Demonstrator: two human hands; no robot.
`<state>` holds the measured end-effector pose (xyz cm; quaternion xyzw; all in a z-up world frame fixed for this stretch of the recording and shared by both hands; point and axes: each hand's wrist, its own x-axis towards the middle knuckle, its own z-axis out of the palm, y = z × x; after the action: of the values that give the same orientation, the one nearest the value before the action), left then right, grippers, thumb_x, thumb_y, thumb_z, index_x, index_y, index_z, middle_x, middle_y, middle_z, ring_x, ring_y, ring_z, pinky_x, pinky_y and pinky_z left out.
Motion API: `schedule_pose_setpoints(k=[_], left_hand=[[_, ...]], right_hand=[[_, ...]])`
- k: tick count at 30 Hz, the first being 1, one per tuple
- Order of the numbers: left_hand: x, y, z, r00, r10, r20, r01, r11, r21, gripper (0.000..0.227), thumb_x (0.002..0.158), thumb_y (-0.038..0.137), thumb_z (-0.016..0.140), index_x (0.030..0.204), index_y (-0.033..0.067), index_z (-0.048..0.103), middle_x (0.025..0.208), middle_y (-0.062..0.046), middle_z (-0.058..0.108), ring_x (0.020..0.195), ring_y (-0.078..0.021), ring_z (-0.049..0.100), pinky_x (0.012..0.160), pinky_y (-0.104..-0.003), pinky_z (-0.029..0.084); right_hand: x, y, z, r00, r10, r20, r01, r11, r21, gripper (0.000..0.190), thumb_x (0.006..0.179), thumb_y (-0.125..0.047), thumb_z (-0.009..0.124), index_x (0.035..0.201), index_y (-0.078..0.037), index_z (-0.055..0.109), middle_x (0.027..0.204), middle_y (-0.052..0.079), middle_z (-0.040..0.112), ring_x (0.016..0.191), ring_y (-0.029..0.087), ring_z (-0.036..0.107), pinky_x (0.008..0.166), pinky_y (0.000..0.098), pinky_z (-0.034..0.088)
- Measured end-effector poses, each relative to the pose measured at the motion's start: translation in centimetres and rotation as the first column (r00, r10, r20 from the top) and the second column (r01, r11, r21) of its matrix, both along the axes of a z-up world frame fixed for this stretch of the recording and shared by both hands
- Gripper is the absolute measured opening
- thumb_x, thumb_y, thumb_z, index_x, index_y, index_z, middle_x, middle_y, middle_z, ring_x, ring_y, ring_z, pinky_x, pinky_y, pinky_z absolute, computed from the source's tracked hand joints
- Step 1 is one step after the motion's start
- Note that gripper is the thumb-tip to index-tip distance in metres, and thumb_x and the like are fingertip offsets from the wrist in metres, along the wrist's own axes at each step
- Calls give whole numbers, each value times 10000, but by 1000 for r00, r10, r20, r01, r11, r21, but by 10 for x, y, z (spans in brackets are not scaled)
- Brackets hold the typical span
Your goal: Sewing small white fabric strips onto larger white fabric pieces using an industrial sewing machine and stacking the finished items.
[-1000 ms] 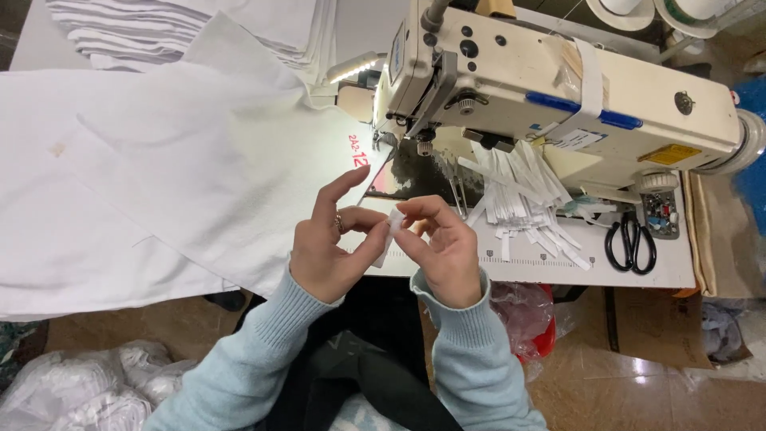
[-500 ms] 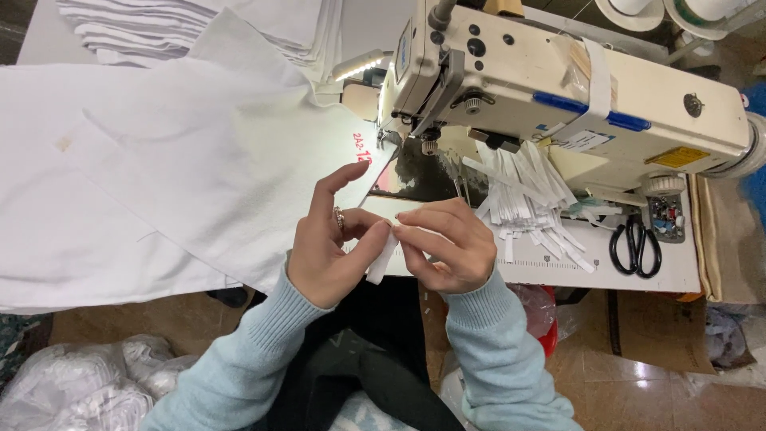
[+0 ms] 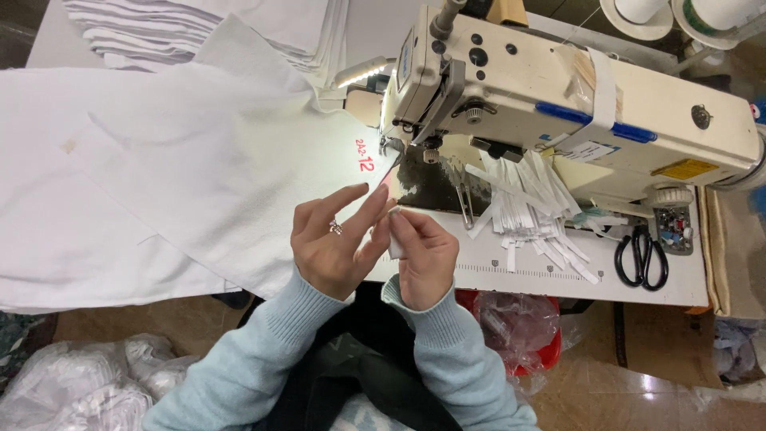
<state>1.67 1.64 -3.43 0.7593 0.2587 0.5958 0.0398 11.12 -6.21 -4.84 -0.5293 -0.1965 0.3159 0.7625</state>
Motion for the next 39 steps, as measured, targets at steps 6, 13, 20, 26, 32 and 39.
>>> schedule_pose_setpoints(k=[6,13,20,26,32,39], left_hand=[[8,26,-37,882,23,-472,-65,995,-72,488,890,270,696,1376,265,654,658,47,701,967,-189,737,912,-411,498],[48,106,-156,820,-352,-451,338,934,-113,312,869,162,740,1164,104,658,1221,-132,654,1150,-364,641,925,-443,562],[19,98,-137,724,-481,-495,452,872,-188,323,920,188,640,1220,68,627,1250,-140,591,1264,-379,585,1077,-473,489],[16,103,-140,685,-530,-500,483,844,-233,310,956,226,606,1220,63,626,1311,-140,589,1328,-357,560,1133,-453,453],[15,105,-133,671,-558,-488,507,826,-247,333,967,231,585,1246,51,617,1298,-152,595,1333,-360,557,1136,-462,453],[23,110,-159,659,-520,-543,505,842,-192,395,987,287,517,1286,43,601,1331,-162,577,1358,-353,529,1142,-466,446]], right_hand=[[33,12,-32,991,77,105,-62,988,-140,123,865,-32,806,937,41,738,748,195,756,647,188,717,548,244,536],[130,41,-79,451,187,873,91,963,-254,157,816,-190,912,944,-139,839,668,16,719,587,151,688,528,257,570],[119,74,-68,-369,-11,929,73,997,41,82,992,-124,655,943,-94,713,843,11,634,781,147,686,732,271,592],[135,75,-84,-622,-96,777,-107,994,37,215,1068,-207,504,1058,-167,715,1045,34,693,942,216,692,730,355,572],[139,76,-84,-654,-102,750,-156,988,-2,217,1073,-179,496,1099,-148,708,1078,50,685,981,229,672,747,359,569],[130,73,-73,-544,-15,839,-161,983,-86,194,1065,-193,551,1103,-93,713,1096,39,686,1016,231,645,788,370,554]])
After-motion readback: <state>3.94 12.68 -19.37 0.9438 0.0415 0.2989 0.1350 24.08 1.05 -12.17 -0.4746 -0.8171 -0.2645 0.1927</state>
